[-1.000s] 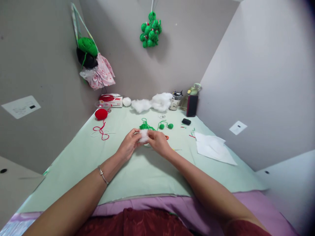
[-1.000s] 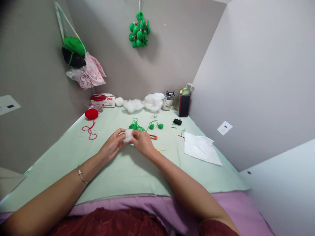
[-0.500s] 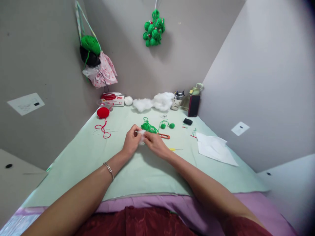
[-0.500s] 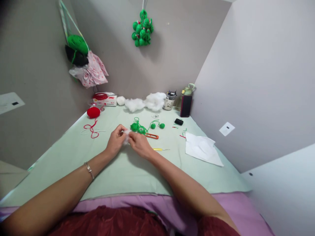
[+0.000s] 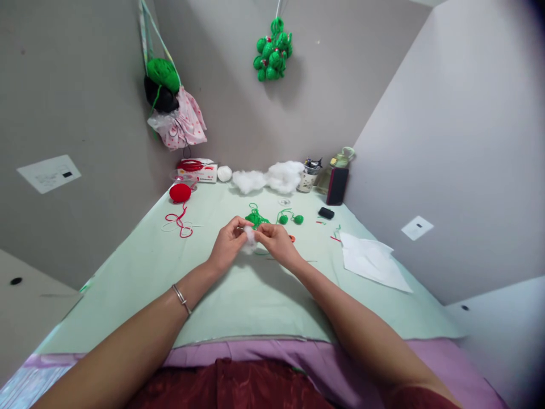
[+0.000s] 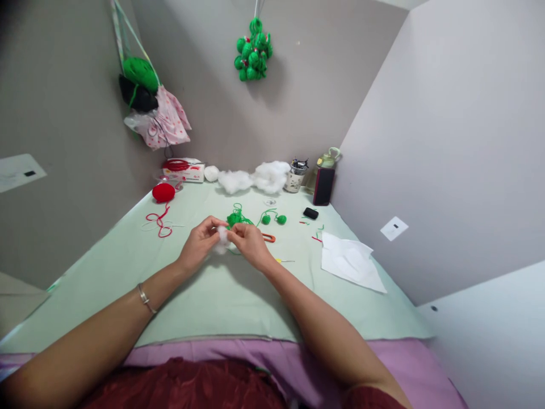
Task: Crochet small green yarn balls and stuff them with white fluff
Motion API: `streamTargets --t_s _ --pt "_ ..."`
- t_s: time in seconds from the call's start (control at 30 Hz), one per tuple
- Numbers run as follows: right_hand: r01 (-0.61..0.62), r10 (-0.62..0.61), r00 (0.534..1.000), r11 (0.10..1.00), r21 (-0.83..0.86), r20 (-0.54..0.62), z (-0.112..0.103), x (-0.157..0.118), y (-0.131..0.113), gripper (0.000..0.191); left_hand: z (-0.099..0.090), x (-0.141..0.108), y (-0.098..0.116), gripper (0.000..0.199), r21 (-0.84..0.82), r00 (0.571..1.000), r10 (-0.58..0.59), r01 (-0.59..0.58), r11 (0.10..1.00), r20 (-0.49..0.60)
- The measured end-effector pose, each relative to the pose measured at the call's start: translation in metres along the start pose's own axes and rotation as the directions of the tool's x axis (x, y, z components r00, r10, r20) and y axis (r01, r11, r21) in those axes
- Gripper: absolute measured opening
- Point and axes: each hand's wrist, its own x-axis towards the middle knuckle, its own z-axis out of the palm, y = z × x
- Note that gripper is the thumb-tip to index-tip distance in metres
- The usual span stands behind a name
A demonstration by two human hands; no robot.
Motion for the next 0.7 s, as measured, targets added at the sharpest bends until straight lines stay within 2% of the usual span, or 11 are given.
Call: streamTargets --t_s 0.2,0.43,0.7 --pt "0.011 -0.022 0.997 0.989 -0.147 -0.073 0.003 -0.001 0.002 0.027 -0.002 0.0 0.0 0.015 -0.01 0.998 -0.062 0.062 0.998 0.012" --pt "-0.013 -0.028 0.988 0.966 -0.258 -0.155 -0.004 -0.001 -0.002 0.027 -0.003 0.002 0.001 0.031 -0.075 0.989 -0.138 0.143 0.987 0.058" --pt "0.006 -0.059 0.985 0.951 -0.311 -0.16 -0.005 -0.004 -0.005 0.028 0.0 0.002 0.0 0.036 -0.11 0.983 -0.181 0.184 0.977 0.032"
